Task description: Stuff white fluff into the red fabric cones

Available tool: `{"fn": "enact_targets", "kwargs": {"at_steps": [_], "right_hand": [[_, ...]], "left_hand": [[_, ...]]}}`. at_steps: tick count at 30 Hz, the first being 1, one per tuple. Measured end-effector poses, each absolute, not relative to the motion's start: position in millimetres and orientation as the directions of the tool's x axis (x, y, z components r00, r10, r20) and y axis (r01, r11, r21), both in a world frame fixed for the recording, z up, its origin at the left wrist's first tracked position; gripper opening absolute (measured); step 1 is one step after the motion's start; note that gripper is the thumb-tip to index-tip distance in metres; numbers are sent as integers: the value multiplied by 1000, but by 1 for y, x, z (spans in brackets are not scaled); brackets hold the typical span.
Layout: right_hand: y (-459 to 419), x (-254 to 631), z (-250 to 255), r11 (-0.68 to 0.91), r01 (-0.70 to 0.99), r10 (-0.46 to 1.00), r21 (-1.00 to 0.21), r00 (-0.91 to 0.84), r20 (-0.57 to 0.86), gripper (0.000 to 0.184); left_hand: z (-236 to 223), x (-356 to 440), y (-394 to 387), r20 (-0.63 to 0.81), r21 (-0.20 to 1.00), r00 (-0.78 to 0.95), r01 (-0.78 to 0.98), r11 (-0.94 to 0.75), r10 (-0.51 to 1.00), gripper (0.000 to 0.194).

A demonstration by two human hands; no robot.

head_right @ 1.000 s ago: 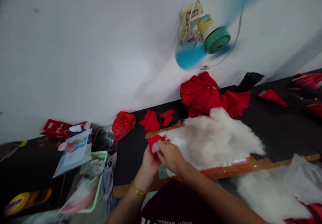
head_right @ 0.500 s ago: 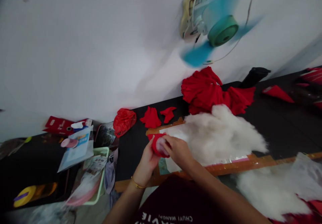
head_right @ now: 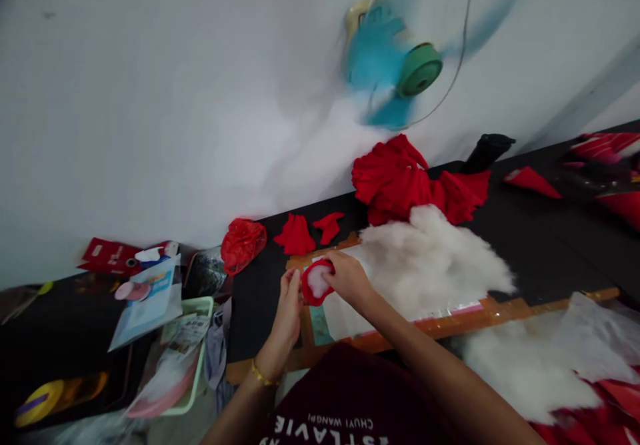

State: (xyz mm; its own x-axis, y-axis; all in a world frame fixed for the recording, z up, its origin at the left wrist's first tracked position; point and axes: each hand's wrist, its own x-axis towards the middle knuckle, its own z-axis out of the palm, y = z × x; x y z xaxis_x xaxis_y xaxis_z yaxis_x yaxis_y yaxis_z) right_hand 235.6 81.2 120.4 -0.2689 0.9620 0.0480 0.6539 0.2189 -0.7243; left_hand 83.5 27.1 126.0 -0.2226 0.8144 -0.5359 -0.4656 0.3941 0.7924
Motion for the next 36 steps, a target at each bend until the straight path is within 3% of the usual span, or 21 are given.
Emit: {"fn": "enact_targets", "kwargs": {"at_steps": [3,7,14,20,25,29,31,36], "right_hand": [[77,230,117,224,590,960,-776,-273,70,30],[64,221,114,268,449,939,-853,-321,126,31],[66,229,98,263,489,951,-832,-278,137,38],[49,228,90,179,350,968,-920,-229,102,55],[48,219,75,28,401,997,-916,-72,-1,38],[55,217,71,-7,379,993,-926,-105,-51,42],[54,218,74,17,396,992,-918,-124,-35,46],[44,226,75,46,368,984,-929,-175,-20,54]], "left_hand": [[128,82,23,-386,917,-312,-233,324,868,39],[124,90,28,-350,937,-366,-144,319,862,37],[107,77,22,-363,925,-374,-251,284,853,53],[104,75,23,-314,947,-449,-211,242,837,48],[105,91,20,-320,939,-368,-247,240,873,45],[107,95,16,-333,919,-197,-287,270,922,35],[105,93,17,-342,922,-182,-254,292,922,32],[98,80,25,-277,959,-363,-54,276,890,26]]}}
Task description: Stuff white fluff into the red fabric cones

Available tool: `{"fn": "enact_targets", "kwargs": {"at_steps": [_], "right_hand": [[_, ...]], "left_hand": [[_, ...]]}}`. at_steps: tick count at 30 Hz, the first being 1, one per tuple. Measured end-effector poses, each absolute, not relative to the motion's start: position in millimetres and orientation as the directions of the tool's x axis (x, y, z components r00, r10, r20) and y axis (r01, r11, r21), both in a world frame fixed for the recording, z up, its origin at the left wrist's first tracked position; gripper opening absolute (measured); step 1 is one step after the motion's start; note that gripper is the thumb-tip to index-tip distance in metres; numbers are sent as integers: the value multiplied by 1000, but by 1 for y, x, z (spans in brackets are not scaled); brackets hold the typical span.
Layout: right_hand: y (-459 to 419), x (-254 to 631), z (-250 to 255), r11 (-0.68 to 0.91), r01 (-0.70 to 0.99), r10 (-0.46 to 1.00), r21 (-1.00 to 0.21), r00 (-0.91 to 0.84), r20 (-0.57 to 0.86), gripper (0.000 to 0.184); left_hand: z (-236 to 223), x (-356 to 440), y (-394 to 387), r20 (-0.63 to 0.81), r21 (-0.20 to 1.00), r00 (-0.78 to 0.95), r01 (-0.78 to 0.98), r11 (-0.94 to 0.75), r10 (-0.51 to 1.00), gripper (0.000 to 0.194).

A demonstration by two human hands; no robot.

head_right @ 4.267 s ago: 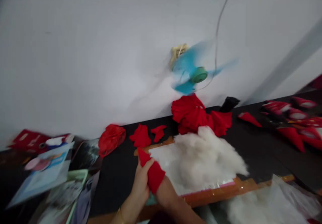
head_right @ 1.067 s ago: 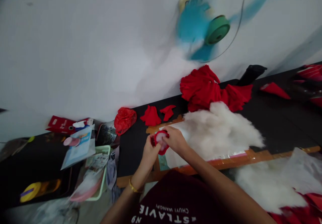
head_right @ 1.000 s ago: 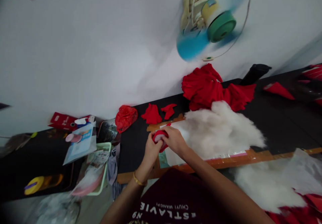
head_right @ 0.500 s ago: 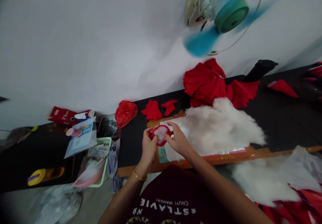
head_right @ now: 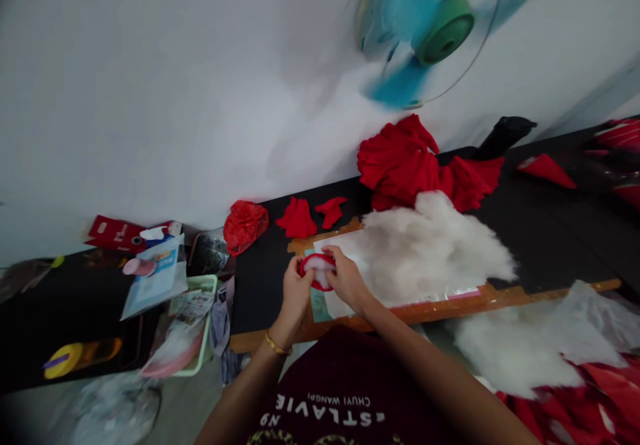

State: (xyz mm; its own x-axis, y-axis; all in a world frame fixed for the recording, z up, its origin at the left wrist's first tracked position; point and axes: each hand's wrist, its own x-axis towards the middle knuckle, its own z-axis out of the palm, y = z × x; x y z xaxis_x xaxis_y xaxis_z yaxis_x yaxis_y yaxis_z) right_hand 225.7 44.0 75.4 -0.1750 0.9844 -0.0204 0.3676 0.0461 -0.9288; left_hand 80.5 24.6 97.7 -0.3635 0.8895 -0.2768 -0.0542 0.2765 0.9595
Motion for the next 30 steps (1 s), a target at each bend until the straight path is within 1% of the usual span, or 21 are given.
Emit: {"fn": "enact_targets", "kwargs": {"at_steps": [2,5,7,9,12,14,17,19,21,24,28,30], "right_hand": [[42,231,74,19,341,983,-940,-179,-45,55],[40,240,75,21,303,974,-953,-219,-48,52],[40,243,81,36,288,966,-957,-255,-41,44],[41,244,87,20,305,967,-952,-246,-59,30],[45,243,92,-25,338,977,-941,-190,-94,20],[47,241,92,-24,338,983,-941,-161,-84,16],[48,241,90,10,354,990,-935,-138,-41,19],[47,242,90,32,371,989,-928,-147,-25,20],[46,244,91,44,385,988,-922,-152,-17,24],[48,247,90,31,408,993,-912,-114,-17,29],[47,250,89,18,348,994,-937,-106,-20,32],[42,251,88,-39,292,993,-956,-100,-71,40]], "left_hand": [[95,76,27,-242,966,-372,-9,257,896,27],[96,74,27,-204,961,-306,118,249,930,28],[98,76,25,-193,948,-238,205,244,952,30],[102,79,22,-180,940,-166,260,219,970,31],[106,85,19,-146,942,-105,288,170,984,29],[106,87,18,-150,949,-92,267,170,984,24],[106,89,20,-187,944,-75,261,200,979,21],[106,90,23,-197,915,-101,339,220,975,21],[106,89,25,-171,864,-151,452,222,974,16],[106,88,26,-118,802,-190,561,206,975,18],[109,86,22,-50,800,-210,577,164,977,16],[111,85,19,-16,808,-246,568,157,969,15]]}}
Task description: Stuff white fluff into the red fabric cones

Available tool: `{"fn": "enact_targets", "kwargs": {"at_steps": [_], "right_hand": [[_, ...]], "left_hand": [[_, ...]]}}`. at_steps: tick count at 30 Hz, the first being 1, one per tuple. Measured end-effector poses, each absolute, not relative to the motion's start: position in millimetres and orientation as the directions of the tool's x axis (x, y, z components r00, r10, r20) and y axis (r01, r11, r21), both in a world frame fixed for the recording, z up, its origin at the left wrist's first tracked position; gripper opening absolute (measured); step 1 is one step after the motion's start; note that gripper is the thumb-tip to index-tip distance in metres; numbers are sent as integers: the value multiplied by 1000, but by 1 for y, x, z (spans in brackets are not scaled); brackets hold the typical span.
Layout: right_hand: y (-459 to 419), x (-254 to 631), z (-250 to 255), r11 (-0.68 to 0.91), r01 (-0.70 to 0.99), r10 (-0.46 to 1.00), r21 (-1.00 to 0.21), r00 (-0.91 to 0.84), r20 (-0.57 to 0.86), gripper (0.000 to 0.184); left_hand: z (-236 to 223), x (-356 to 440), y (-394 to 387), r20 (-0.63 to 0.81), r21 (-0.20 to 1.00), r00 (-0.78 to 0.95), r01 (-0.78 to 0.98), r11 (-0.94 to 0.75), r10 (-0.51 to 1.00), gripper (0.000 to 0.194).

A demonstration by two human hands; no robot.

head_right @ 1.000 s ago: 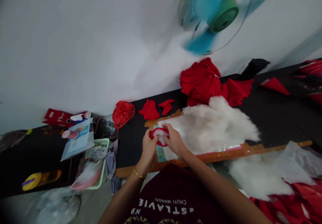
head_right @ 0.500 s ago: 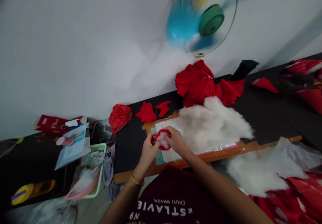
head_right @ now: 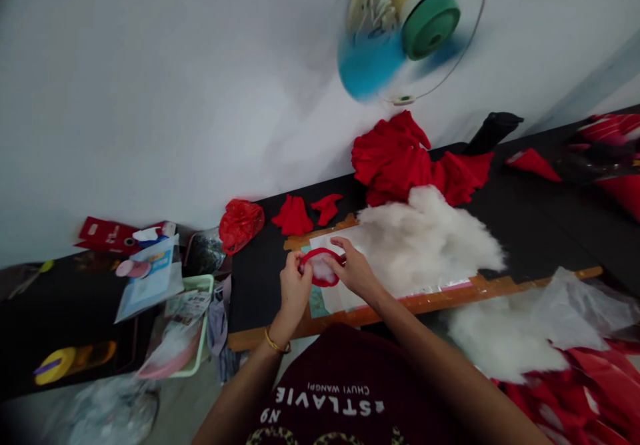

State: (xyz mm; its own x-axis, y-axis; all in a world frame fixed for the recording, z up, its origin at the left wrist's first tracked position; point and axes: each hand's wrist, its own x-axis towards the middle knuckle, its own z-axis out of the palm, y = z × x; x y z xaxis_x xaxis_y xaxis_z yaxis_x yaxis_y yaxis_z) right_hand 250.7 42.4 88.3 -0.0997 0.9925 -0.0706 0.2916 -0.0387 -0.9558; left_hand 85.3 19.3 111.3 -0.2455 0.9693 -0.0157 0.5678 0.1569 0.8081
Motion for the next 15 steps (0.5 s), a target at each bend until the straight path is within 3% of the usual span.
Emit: {"fn": "enact_targets", "kwargs": {"at_steps": [4,8,11,15], "right_hand": [[31,251,86,-171,217,975,-961,-106,-198,48],[30,244,85,-120,216,990,-969,-53,-134,26],[29,234,88,-97,183,992,-978,-65,-111,18],[23,219,91,-91,178,988,-980,-109,-112,18]], "left_hand": [[115,88,14,-17,849,-297,501,171,955,16],[108,96,8,-96,907,-294,367,205,951,24],[100,100,9,-217,948,-380,136,286,899,33],[95,100,16,-321,946,-442,-109,305,838,23]]}}
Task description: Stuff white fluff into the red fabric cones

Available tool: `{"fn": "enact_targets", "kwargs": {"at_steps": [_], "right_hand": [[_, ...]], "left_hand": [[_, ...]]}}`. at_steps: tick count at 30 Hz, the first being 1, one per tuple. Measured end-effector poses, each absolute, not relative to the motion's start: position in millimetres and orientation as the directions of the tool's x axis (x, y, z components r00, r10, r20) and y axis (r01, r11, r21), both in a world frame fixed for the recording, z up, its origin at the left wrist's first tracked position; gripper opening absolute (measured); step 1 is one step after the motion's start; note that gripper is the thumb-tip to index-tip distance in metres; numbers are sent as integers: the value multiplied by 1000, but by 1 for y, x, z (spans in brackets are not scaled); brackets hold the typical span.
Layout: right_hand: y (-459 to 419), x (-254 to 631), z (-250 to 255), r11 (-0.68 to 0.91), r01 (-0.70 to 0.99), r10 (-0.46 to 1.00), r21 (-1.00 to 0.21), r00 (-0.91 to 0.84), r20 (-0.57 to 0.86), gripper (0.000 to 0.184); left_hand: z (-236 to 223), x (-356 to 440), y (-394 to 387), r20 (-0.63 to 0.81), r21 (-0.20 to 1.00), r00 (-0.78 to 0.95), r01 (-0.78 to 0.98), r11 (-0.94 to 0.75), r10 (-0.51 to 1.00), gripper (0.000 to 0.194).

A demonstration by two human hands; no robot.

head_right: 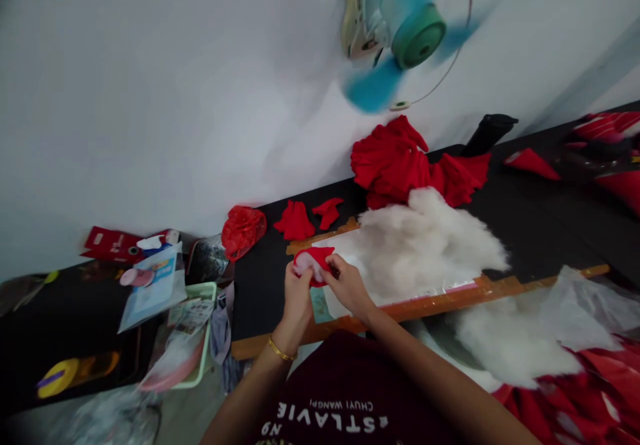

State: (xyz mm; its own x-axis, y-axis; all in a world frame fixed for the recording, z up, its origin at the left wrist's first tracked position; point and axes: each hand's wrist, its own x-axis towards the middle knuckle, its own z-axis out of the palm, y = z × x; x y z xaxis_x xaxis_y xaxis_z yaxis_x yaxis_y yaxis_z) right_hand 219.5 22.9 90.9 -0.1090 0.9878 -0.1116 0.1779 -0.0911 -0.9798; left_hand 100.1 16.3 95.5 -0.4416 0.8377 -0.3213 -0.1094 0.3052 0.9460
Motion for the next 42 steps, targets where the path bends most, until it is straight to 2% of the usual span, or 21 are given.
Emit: {"fn": "enact_targets", "kwargs": {"at_steps": [3,8,12,15,18,24,26,29,32,37,40,42], "right_hand": [[24,214,88,-157,175,983,-972,-64,-170,24],[36,216,79,-249,266,969,-931,65,-240,16],[38,221,76,-223,283,974,-933,30,-224,23],[36,222,75,-146,307,988,-940,-9,-157,21],[37,220,73,-75,265,990,-961,-93,-103,20],[43,218,67,-200,171,975,-965,-59,-213,16],[41,220,71,-212,130,965,-969,-126,-228,23],[34,225,80,-150,90,954,-985,-250,-168,48],[26,226,85,-48,176,971,-983,-221,-87,58],[28,219,79,-51,334,998,-941,-23,-62,34],[32,224,77,-67,373,998,-926,7,-69,19],[33,231,78,-101,353,993,-930,-18,-115,17]], "left_hand": [[94,102,17,-271,960,-457,-70,270,847,34],[86,103,9,-139,987,-367,19,157,920,43],[86,96,9,-199,979,-331,-36,198,922,42],[87,93,12,-262,964,-320,-52,260,910,39],[85,94,15,-303,953,-360,-88,291,882,44],[82,95,15,-287,958,-383,-121,260,878,55],[83,94,15,-317,948,-399,-162,274,860,54],[84,93,15,-388,918,-417,-260,301,822,52],[83,95,15,-395,912,-419,-282,296,817,56],[87,107,10,-312,945,-357,-210,250,880,67],[97,108,4,-327,938,-303,-221,268,895,67],[105,101,1,-363,913,-219,-277,299,906,65]]}}
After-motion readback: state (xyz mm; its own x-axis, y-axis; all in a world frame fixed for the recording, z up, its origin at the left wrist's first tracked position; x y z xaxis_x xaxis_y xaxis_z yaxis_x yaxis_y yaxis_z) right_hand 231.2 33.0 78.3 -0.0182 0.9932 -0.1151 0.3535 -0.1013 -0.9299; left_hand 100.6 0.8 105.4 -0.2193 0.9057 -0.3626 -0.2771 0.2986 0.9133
